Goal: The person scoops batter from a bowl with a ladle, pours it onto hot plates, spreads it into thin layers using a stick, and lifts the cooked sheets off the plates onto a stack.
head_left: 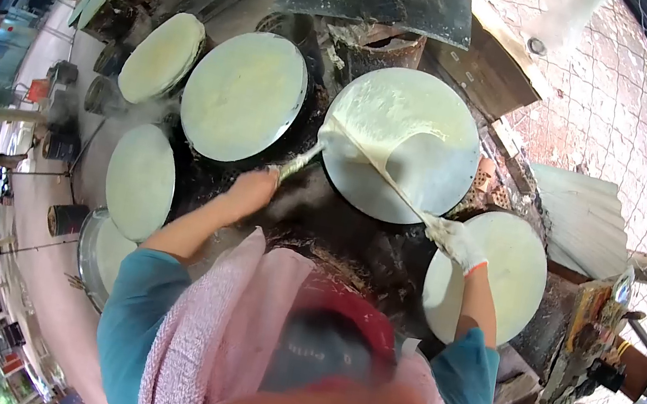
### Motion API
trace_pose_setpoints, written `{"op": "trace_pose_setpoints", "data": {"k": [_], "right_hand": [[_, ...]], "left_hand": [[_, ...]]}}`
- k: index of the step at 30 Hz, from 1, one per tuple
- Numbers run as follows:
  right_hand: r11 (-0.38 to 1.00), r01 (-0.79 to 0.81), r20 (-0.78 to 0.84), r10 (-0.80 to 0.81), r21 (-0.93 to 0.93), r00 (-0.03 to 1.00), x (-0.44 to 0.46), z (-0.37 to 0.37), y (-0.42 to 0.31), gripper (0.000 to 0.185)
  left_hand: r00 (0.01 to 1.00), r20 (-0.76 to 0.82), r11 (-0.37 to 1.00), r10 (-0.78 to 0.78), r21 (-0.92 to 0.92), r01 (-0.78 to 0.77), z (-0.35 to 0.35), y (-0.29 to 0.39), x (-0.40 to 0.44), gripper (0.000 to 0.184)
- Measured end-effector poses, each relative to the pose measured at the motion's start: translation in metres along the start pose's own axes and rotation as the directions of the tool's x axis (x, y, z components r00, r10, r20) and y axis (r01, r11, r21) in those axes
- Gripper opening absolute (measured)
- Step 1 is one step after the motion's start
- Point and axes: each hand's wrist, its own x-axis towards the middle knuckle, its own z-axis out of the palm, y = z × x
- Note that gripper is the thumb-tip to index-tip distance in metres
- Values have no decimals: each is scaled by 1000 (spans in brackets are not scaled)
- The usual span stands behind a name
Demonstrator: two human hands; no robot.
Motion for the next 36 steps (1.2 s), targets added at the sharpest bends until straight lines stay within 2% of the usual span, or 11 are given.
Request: {"op": "trace_pose_setpoints", "data": {"k": [1, 5, 9, 13, 16, 17, 21, 26, 29, 31, 36], "right_hand": [[992, -112, -17, 111, -56, 994, -37, 20, -38, 44], [819, -32, -317, 257, 573, 913, -75, 128, -35, 30], [553, 130, -247, 142, 823, 959, 0, 218, -44, 16], [592, 217, -373, 154, 776, 915, 121, 298, -100, 19], [831, 162, -587, 225, 533, 777, 198, 327, -65, 25], [951, 277, -819, -45, 140, 571, 218, 331, -37, 30], [992, -63, -939, 127, 113, 320, 154, 324, -34, 32], [994, 103, -949, 0, 34, 317, 127, 292, -22, 34], [864, -320, -855, -211, -390, 473, 119, 319, -19, 30], [836, -476, -863, 4, -275, 505, 86, 312, -41, 28], [918, -374, -913, 35, -131, 406, 49, 222, -15, 30]], "left_hand": [[999, 44, 999, -8, -37, 10, 10, 3, -10, 22], [978, 194, 968, 79, -251, -28, 36, 5, -15, 25], [948, -82, 757, 308, -582, -296, -5, -25, -5, 24], [985, -165, 714, 54, -683, -154, -41, -64, -10, 22], [956, -293, 653, -5, -725, -219, -44, -92, -15, 20], [953, -302, 649, -10, -727, -223, -40, -103, -18, 20], [970, -230, 598, -79, -790, -138, -26, -130, -38, 20], [957, -265, 600, -118, -787, -145, -18, -124, -57, 18], [972, -178, 498, -155, -864, -79, -10, -109, -60, 19], [960, -241, 557, -144, -822, -122, -5, -96, -61, 19], [959, -236, 562, -156, -820, -110, -15, -41, -70, 18]]}}
